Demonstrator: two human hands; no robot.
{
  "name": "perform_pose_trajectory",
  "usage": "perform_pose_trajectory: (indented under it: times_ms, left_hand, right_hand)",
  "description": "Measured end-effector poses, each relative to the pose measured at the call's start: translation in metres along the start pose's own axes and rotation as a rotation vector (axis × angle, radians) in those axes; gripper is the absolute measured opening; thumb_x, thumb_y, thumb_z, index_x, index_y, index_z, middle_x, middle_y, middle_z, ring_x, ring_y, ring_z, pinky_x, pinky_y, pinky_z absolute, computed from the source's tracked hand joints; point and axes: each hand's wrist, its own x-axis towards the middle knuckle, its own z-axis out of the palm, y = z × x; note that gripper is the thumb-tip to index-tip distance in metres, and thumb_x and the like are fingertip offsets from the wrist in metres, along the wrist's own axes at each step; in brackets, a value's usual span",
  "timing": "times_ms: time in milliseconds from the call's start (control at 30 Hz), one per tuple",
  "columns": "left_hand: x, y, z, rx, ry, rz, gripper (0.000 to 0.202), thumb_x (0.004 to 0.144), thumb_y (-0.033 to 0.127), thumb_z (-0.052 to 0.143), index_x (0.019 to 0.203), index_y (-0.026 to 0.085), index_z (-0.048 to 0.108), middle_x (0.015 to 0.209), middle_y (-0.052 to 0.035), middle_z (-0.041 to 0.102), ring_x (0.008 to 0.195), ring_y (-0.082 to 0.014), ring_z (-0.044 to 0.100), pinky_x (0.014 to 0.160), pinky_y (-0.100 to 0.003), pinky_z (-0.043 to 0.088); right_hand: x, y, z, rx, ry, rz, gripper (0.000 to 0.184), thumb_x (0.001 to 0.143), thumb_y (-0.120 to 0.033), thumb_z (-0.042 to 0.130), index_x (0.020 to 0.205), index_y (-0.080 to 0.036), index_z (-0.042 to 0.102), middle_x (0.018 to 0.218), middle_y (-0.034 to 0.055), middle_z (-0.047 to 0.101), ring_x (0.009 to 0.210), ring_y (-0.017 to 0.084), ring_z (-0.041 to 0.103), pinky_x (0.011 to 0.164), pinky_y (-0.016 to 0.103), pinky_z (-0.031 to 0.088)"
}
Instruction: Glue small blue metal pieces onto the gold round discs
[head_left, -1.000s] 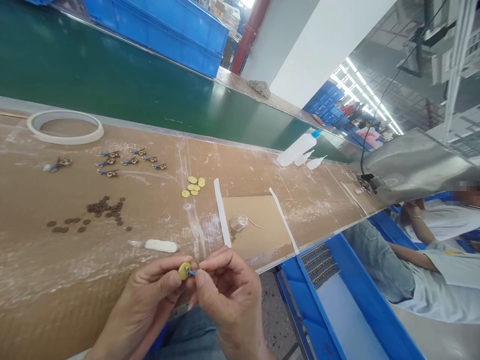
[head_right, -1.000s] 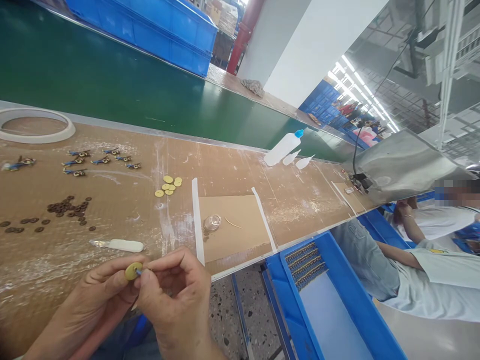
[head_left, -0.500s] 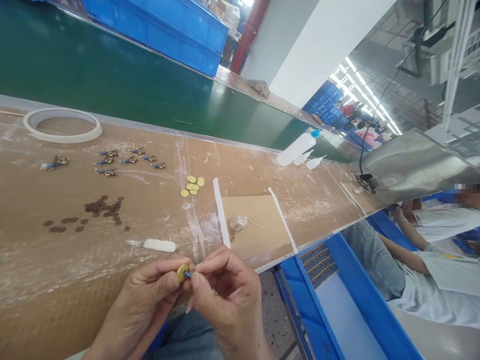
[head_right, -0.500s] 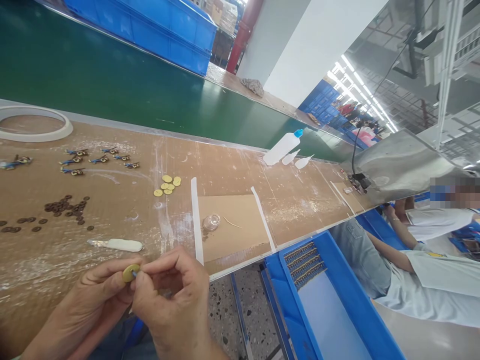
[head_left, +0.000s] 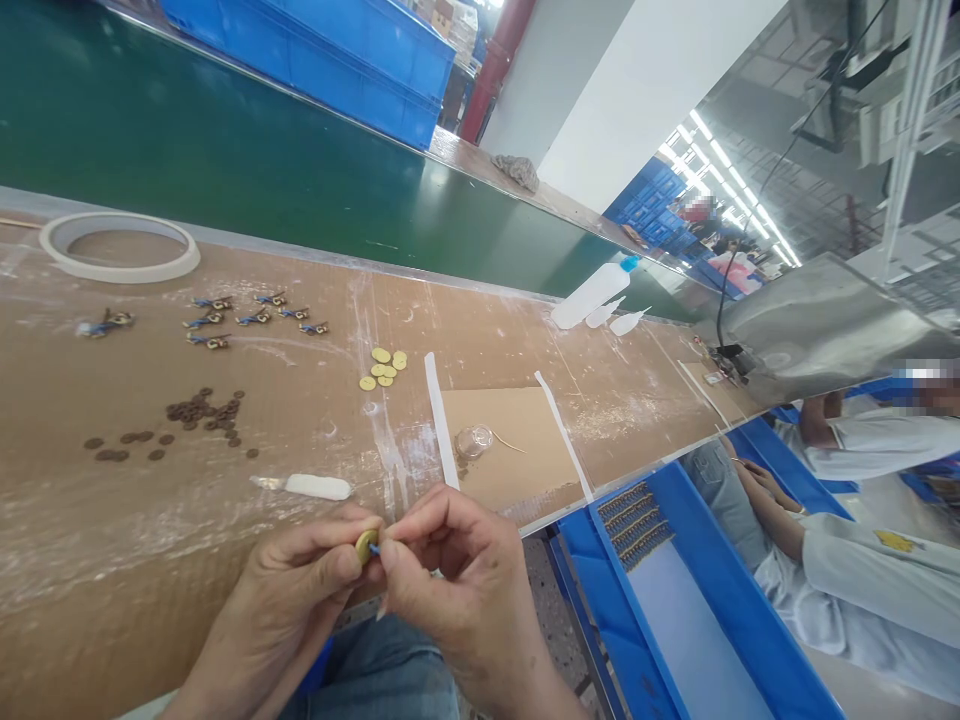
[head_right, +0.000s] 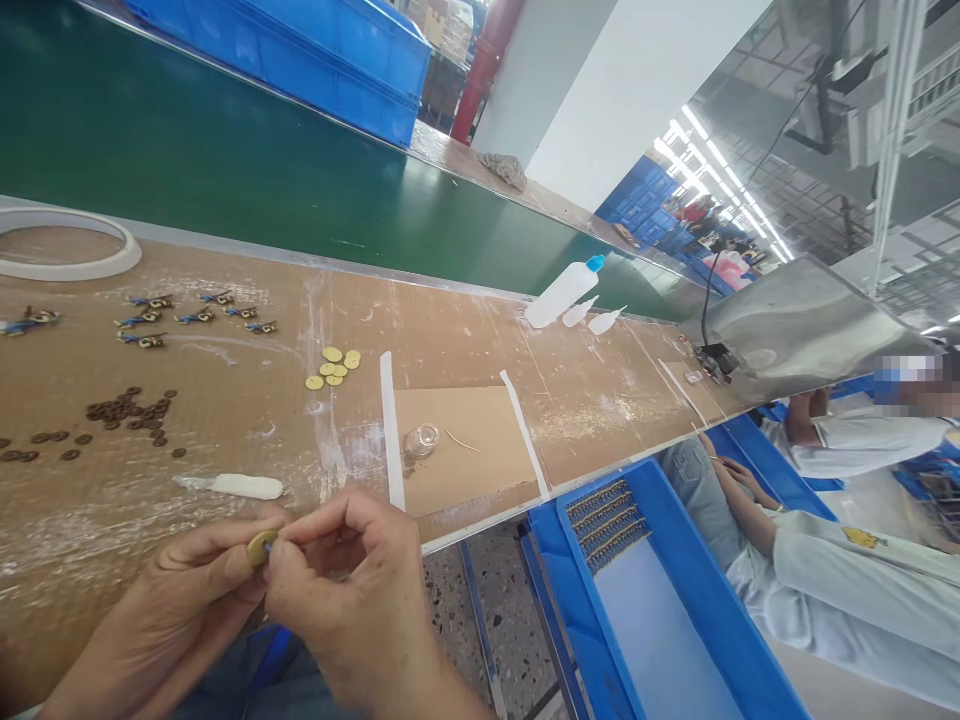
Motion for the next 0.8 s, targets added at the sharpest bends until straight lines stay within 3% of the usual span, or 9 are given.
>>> perform_pose_trajectory:
  times_ms: [167, 367, 500, 633, 800]
  left_hand:
    - [0.000, -0.003, -0.006, 0.043, -0.013, 0.013, 0.022, 0.064, 0.038, 0.089, 0.070, 0.020, 0.076, 0.078, -0.0029, 0.060, 0.075, -0.0151, 0.057, 0.066, -0.020, 0.054]
    - [-0.001, -0.008, -0.001, 0.060, 0.163, 0.105, 0.030, 0.061, 0.045, 0.086, 0.078, 0.022, 0.078, 0.082, -0.0086, 0.070, 0.086, -0.0276, 0.067, 0.074, -0.037, 0.059]
    - [-0.001, -0.011, 0.003, 0.078, 0.251, 0.161, 0.034, 0.060, 0.048, 0.085, 0.082, 0.023, 0.079, 0.082, -0.0087, 0.073, 0.090, -0.0303, 0.069, 0.078, -0.041, 0.061]
    - [0.000, -0.011, 0.003, 0.110, 0.296, 0.185, 0.035, 0.056, 0.047, 0.088, 0.081, 0.025, 0.079, 0.087, -0.0087, 0.075, 0.091, -0.0307, 0.070, 0.077, -0.040, 0.062]
    - [0.002, -0.009, 0.003, 0.169, 0.317, 0.206, 0.041, 0.042, 0.045, 0.093, 0.074, 0.023, 0.080, 0.087, -0.0122, 0.076, 0.094, -0.0292, 0.071, 0.081, -0.023, 0.058]
  right_hand:
    - [0.002, -0.011, 0.000, -0.038, -0.023, 0.052, 0.005, 0.069, -0.019, 0.068, 0.067, -0.017, 0.064, 0.064, -0.0013, 0.064, 0.054, 0.011, 0.059, 0.052, 0.023, 0.049]
    - [0.004, -0.016, -0.002, -0.091, -0.064, 0.118, 0.010, 0.068, -0.025, 0.068, 0.069, -0.018, 0.062, 0.064, 0.0013, 0.067, 0.057, 0.014, 0.061, 0.055, 0.026, 0.049]
    - [0.003, -0.015, -0.002, -0.126, -0.061, 0.112, 0.010, 0.069, -0.026, 0.067, 0.069, -0.017, 0.063, 0.065, 0.0016, 0.067, 0.058, 0.014, 0.061, 0.055, 0.025, 0.048]
    - [0.001, -0.008, -0.001, -0.219, -0.004, -0.047, 0.005, 0.071, -0.022, 0.065, 0.070, -0.017, 0.065, 0.068, 0.0008, 0.067, 0.061, 0.013, 0.061, 0.058, 0.024, 0.050]
    - [0.001, 0.006, 0.000, -0.365, 0.111, -0.353, 0.007, 0.074, -0.015, 0.060, 0.070, -0.018, 0.063, 0.066, -0.0015, 0.061, 0.061, 0.012, 0.059, 0.057, 0.022, 0.048]
